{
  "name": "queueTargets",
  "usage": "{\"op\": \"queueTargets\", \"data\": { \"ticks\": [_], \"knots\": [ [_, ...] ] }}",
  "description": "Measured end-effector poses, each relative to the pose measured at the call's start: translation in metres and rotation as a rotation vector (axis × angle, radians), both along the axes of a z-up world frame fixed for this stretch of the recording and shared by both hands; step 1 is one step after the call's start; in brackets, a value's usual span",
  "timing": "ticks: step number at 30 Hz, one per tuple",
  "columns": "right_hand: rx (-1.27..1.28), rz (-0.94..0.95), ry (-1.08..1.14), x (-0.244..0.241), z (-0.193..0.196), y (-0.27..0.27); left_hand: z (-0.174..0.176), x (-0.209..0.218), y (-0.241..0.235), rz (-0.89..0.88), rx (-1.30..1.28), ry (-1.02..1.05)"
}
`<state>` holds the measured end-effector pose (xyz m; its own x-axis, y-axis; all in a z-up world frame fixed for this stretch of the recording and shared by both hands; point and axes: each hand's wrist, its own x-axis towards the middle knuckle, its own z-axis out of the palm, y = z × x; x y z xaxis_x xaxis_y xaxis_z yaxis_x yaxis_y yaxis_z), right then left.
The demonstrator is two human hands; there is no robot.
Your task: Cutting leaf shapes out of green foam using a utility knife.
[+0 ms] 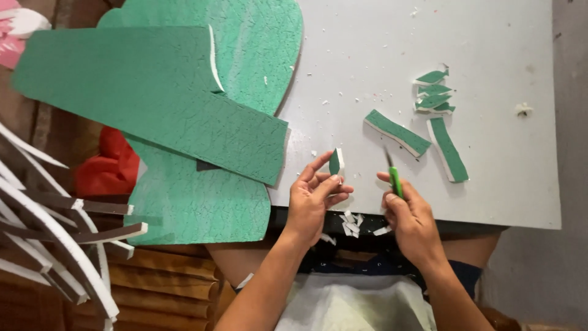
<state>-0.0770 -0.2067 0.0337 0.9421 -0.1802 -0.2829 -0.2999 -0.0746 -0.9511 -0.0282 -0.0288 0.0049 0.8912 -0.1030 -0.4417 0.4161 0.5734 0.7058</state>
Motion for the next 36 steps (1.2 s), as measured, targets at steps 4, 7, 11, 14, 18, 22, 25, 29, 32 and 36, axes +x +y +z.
{"op": "queueTargets", "data": {
  "ticks": [4, 7, 11, 14, 18, 22, 25, 29, 32, 36],
  "knots": [
    [-0.412, 0.082, 0.154, 0.002, 0.029, 0.022, -0.003, 0.007, 0.0, -0.057, 0.718, -0.244],
    [-0.695, 0.156, 0.152, -0.004, 0.019, 0.032, -0.014, 0.013, -0.004, 0.043, 1.273, -0.604],
    [-0.771, 0.168, 0.062, -0.003, 0.009, 0.037, -0.024, 0.027, -0.01, 0.069, 1.546, -0.649],
    [-0.736, 0.154, -0.024, -0.004, -0.002, 0.038, -0.025, 0.032, -0.006, 0.083, 1.592, -0.673],
    [-0.848, 0.198, -0.178, -0.005, -0.007, 0.037, -0.005, 0.028, -0.002, 0.117, 1.358, -0.762],
    [-0.944, 0.211, -0.246, 0.0, -0.016, 0.031, -0.017, 0.028, 0.005, 0.1, 1.364, -0.854],
    [-0.947, 0.231, -0.282, 0.004, -0.013, 0.027, -0.016, 0.03, 0.002, 0.08, 1.348, -0.865],
    [-0.957, 0.256, -0.315, 0.007, -0.009, 0.028, -0.017, 0.032, 0.001, 0.072, 1.382, -0.873],
    [-0.973, 0.265, -0.321, 0.009, -0.011, 0.027, -0.017, 0.032, 0.0, 0.07, 1.394, -0.868],
    [-0.987, 0.277, -0.329, 0.01, -0.013, 0.027, -0.018, 0.032, 0.0, 0.067, 1.41, -0.869]
  ]
}}
